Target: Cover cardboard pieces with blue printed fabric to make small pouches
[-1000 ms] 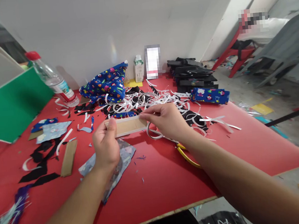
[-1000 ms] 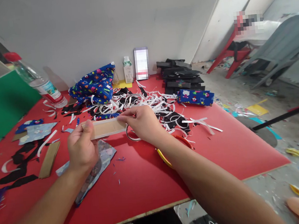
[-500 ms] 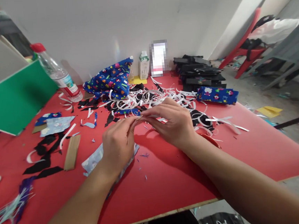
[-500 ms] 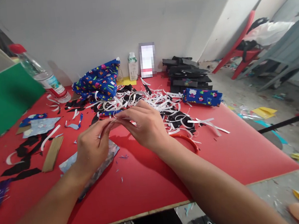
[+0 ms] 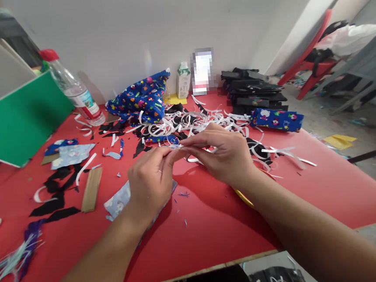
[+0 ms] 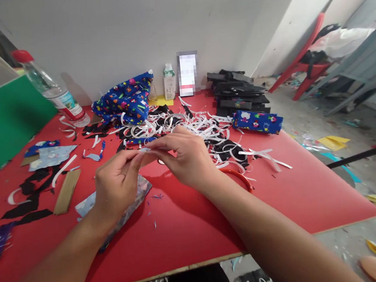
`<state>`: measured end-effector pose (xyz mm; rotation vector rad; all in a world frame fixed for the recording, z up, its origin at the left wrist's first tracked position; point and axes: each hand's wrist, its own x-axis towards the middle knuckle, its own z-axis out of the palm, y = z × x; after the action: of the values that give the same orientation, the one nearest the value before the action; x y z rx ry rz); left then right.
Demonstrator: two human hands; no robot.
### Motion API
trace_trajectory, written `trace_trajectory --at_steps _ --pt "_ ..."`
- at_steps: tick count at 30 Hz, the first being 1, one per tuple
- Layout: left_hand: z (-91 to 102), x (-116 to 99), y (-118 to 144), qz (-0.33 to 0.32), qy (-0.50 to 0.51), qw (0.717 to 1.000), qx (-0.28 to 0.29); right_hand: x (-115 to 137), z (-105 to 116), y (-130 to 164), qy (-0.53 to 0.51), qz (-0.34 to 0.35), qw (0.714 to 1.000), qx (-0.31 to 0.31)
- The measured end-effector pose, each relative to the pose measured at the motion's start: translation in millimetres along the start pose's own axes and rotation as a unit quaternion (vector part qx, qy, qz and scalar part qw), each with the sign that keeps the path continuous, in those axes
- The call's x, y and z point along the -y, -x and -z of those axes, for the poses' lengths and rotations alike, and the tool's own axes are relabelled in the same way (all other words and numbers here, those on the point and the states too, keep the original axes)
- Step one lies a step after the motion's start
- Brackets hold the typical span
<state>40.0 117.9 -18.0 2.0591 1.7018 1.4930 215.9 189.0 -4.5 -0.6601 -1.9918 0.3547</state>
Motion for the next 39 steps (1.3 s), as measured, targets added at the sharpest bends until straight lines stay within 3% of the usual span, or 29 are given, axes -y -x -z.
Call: trace_trajectory --at_steps 9,13,16,19,22,26,29,32,35,39 --pt "2.8 2.1 -1.4 -0.032 -0.063 0.997 -0.010 -0.7 3.6 -2.8 0.082 0.087 0.991 0.064" --pt "4.2 0.0 -2.4 -0.025 -0.064 0.998 -0.010 2.2 3.6 -3.7 0.157 0.134 0.976 0.062" --pt "6.9 2.2 -6.7 0.031 -0.037 0.999 -0.006 5.4 6.0 -4.6 0.196 0.174 0.963 0.055" --pt "11.4 9.9 -13.2 0.104 -0.016 0.994 -0.032 9.3 9.1 -5.1 0.142 0.191 0.971 0.026" --pt "13.3 18.0 -17.8 0.132 0.023 0.989 -0.067 11.6 8.8 -4.1 0.022 0.121 0.992 -0.023" --pt "8.1 21.6 -18.7 0.141 0.087 0.980 -0.107 11.1 1.5 -0.4 -0.098 -0.029 0.995 0.016" --pt "2.6 19.6 -16.9 0.145 0.136 0.971 -0.132 9.6 -5.4 2.5 -0.191 -0.121 0.972 0.064" --pt "-1.8 16.0 -12.9 0.157 0.195 0.958 -0.137 8.4 -10.9 3.9 -0.323 -0.216 0.917 0.092" --pt "-4.1 12.2 -7.4 0.138 0.210 0.960 -0.124 7.6 -13.2 2.9 -0.359 -0.261 0.890 0.104" --pt "-1.3 12.0 -4.6 0.074 0.128 0.981 -0.127 7.7 -10.1 -1.5 -0.312 -0.257 0.910 0.092"
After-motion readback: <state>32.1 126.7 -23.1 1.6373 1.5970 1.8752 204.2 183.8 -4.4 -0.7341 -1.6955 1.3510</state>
